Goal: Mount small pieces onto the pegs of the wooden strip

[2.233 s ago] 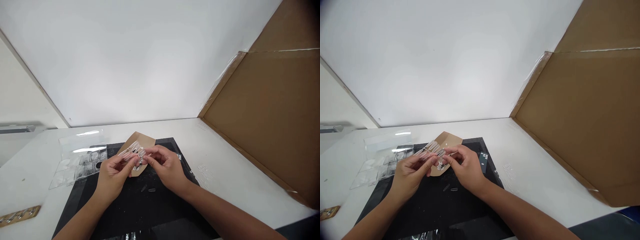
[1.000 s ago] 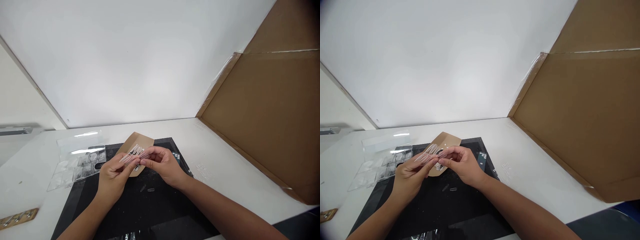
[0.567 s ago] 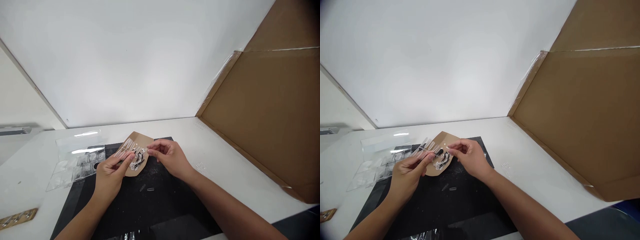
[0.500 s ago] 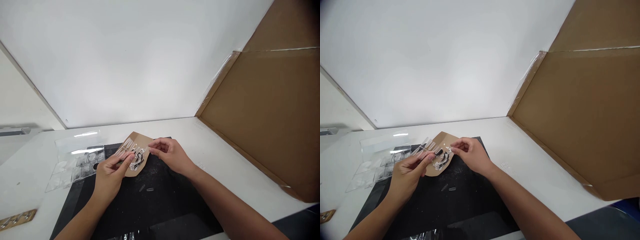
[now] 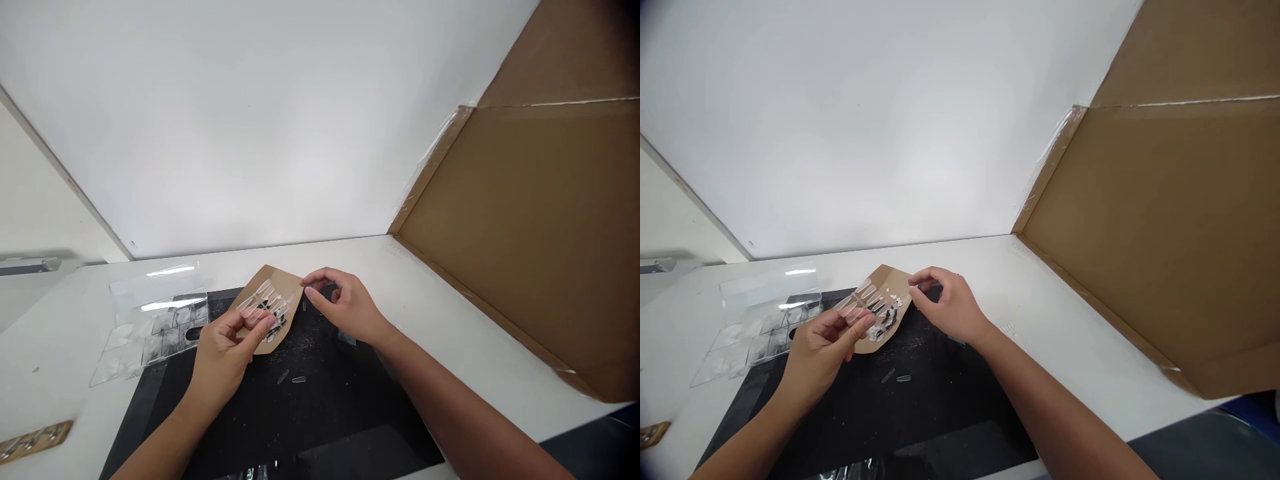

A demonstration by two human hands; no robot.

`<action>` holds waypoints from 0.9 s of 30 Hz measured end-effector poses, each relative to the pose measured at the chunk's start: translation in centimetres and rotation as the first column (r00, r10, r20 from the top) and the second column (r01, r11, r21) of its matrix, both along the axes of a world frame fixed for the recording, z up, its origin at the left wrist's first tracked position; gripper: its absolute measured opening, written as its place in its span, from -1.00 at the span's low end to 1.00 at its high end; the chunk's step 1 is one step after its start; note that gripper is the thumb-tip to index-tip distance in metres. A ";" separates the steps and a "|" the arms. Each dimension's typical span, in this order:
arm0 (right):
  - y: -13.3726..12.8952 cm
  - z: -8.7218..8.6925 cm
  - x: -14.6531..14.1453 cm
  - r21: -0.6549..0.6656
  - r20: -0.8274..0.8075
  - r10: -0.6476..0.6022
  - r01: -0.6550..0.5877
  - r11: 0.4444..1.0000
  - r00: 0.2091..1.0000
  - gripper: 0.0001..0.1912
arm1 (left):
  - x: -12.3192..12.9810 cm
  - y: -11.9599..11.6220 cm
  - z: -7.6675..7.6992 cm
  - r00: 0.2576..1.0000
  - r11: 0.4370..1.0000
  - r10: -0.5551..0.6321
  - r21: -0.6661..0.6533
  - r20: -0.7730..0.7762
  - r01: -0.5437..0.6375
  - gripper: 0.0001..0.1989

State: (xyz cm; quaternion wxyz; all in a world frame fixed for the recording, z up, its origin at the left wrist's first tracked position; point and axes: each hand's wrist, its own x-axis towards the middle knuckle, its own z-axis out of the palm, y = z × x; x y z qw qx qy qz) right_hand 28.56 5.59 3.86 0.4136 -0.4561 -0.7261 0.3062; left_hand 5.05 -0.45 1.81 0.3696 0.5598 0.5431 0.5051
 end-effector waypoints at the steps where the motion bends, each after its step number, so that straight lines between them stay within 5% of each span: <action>1: -0.2 0.0 -0.3 -0.035 -0.080 0.066 -0.069 0.997 0.995 -0.75 | 0.0 -0.1 -0.1 1.000 1.000 -0.018 0.012 -0.004 0.018 -0.67; 4: -0.9 -0.7 -1.5 -0.139 -0.354 0.264 -0.329 0.934 0.897 -0.63 | 0.2 -0.4 -0.3 0.997 0.997 -0.071 0.032 0.000 0.071 -0.71; 8: -1.4 -1.9 -2.7 -0.215 -0.604 0.304 -0.518 0.828 0.737 -0.75 | 0.4 -0.8 -0.4 0.988 0.988 -0.152 -0.002 0.030 0.152 -0.74; 19: -1.4 -2.3 -2.7 -0.281 -0.762 0.161 -0.545 0.790 0.627 -0.64 | 0.3 -1.1 0.4 0.950 0.972 -0.234 0.026 0.205 0.233 -0.79; 27: -1.3 -3.0 -2.8 -0.352 -0.750 0.186 -0.621 0.701 0.635 -0.63 | 0.4 -1.1 0.5 0.937 0.939 -0.331 0.133 0.112 0.316 -0.90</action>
